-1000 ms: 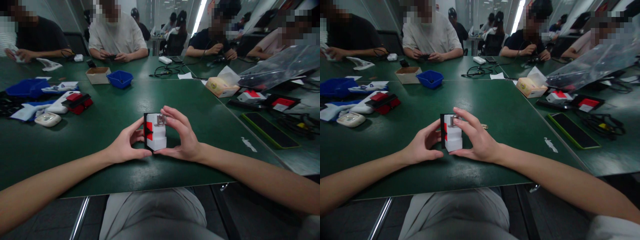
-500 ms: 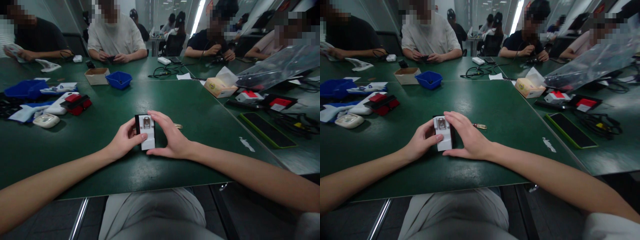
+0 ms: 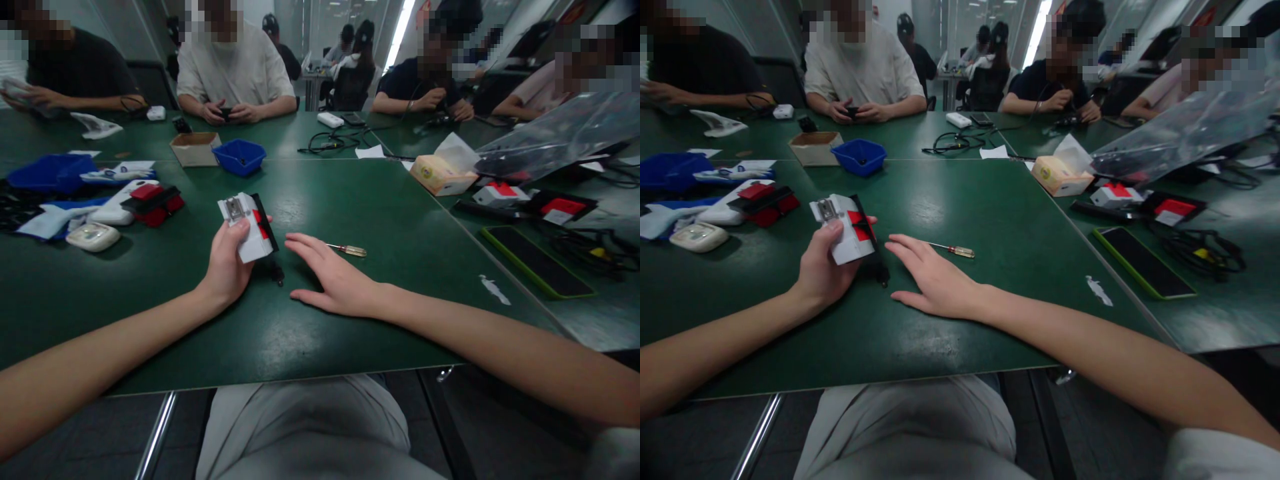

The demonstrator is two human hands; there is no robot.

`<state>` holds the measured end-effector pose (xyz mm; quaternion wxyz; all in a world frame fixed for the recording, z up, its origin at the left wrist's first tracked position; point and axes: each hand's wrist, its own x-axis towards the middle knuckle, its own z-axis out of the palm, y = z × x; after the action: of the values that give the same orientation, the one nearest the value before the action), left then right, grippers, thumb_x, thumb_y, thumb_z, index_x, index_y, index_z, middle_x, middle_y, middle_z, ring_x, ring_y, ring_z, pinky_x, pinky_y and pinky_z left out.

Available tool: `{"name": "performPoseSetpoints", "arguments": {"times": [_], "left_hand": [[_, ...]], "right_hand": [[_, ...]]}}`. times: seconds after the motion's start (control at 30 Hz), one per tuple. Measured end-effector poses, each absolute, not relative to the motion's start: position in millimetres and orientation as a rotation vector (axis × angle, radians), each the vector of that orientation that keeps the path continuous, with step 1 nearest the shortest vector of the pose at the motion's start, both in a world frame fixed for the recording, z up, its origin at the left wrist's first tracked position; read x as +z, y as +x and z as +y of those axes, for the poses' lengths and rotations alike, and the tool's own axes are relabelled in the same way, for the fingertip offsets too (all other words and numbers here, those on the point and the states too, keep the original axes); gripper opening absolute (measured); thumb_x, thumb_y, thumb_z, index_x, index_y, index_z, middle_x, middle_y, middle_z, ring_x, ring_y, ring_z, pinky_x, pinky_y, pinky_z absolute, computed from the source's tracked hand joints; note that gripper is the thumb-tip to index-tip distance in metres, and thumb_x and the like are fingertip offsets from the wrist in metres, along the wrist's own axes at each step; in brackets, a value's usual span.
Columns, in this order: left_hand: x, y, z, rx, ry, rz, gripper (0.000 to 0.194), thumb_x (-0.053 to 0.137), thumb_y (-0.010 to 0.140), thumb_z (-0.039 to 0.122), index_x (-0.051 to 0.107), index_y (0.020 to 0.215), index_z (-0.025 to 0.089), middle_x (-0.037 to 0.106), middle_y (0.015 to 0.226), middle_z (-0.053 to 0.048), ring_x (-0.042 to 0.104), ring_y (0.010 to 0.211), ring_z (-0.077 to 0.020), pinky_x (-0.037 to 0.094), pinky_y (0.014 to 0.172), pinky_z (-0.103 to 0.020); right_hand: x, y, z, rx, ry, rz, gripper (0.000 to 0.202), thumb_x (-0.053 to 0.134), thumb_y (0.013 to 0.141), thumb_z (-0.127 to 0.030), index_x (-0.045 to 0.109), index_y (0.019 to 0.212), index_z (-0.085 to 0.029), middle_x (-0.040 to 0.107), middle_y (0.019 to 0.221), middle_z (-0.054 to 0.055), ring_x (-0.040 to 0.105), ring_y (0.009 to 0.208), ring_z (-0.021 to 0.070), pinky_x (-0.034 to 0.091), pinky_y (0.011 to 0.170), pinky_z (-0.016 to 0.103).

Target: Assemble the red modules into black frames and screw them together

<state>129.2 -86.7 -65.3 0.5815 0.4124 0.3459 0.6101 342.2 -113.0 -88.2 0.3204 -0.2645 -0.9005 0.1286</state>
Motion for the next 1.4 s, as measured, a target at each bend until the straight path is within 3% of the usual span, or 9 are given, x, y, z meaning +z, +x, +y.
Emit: {"name": "performPoseSetpoints", "arguments": {"times": [0.17, 0.37, 0.57, 0.73, 0.97, 1.27, 1.4], "left_hand": [[-63, 131, -84, 1.405, 0.95, 0.828, 0.032, 0.078, 0.082, 0.033, 0.064, 0.107, 0.019, 0.073, 0.1, -0.002, 0.065, 0.082, -0.0135, 0.054, 0.072, -0.021], [-65, 133, -91, 1.354, 1.083, 0.782, 0.04, 0.081, 0.08, 0.037, 0.062, 0.111, 0.02, 0.074, 0.107, -0.005, 0.068, 0.082, -0.0155, 0.057, 0.069, -0.023], [-63, 132, -92, 1.274, 1.07, 0.83, 0.053, 0.087, 0.074, 0.036, 0.057, 0.116, 0.023, 0.071, 0.119, -0.004, 0.074, 0.085, -0.021, 0.063, 0.062, -0.028], [-63, 132, -89, 1.231, 1.026, 0.846, 0.055, 0.089, 0.068, 0.027, 0.059, 0.115, 0.021, 0.071, 0.114, -0.004, 0.075, 0.088, -0.0221, 0.066, 0.068, -0.032], [-65, 132, -89, 1.135, 1.068, 0.877, 0.052, 0.084, 0.072, 0.025, 0.058, 0.117, 0.021, 0.071, 0.115, -0.005, 0.075, 0.091, -0.0238, 0.065, 0.067, -0.032], [-67, 129, -88, 1.068, 1.115, 0.832, 0.062, 0.086, 0.068, 0.02, 0.056, 0.121, 0.023, 0.069, 0.123, -0.006, 0.073, 0.104, -0.0272, 0.065, 0.079, -0.036], [-68, 128, -89, 1.035, 1.152, 0.821, 0.068, 0.088, 0.064, 0.017, 0.054, 0.121, 0.022, 0.069, 0.117, -0.007, 0.072, 0.105, -0.0284, 0.064, 0.081, -0.036]], "right_hand": [[-85, 326, -110, 0.315, -0.779, -2.52, 0.053, 0.065, 0.098, -0.041, 0.053, 0.141, -0.013, 0.056, 0.147, 0.021, 0.054, 0.133, 0.0324, 0.047, 0.112, 0.055], [-83, 320, -106, 0.268, -0.731, -2.551, 0.034, 0.065, 0.099, -0.037, 0.068, 0.123, -0.013, 0.068, 0.129, 0.015, 0.059, 0.119, 0.0284, 0.051, 0.105, 0.047], [-85, 323, -111, 0.157, -0.733, -2.534, 0.028, 0.065, 0.098, -0.037, 0.07, 0.113, -0.014, 0.071, 0.124, 0.016, 0.061, 0.111, 0.0288, 0.052, 0.1, 0.048], [-82, 324, -113, 0.062, -0.785, -2.592, 0.029, 0.062, 0.1, -0.039, 0.069, 0.109, -0.013, 0.07, 0.115, 0.016, 0.061, 0.102, 0.0291, 0.053, 0.091, 0.046], [-80, 333, -112, 0.125, -0.67, -2.627, 0.026, 0.059, 0.102, -0.039, 0.066, 0.105, -0.014, 0.071, 0.114, 0.014, 0.062, 0.105, 0.0263, 0.054, 0.094, 0.042], [-79, 333, -117, -0.193, -0.656, -2.741, 0.028, 0.049, 0.107, -0.035, 0.066, 0.104, -0.013, 0.07, 0.101, 0.011, 0.064, 0.091, 0.023, 0.053, 0.078, 0.035], [-78, 332, -118, -0.388, -0.739, -2.813, 0.037, 0.035, 0.111, -0.03, 0.066, 0.098, -0.013, 0.066, 0.089, 0.01, 0.065, 0.081, 0.022, 0.049, 0.065, 0.033]]}}
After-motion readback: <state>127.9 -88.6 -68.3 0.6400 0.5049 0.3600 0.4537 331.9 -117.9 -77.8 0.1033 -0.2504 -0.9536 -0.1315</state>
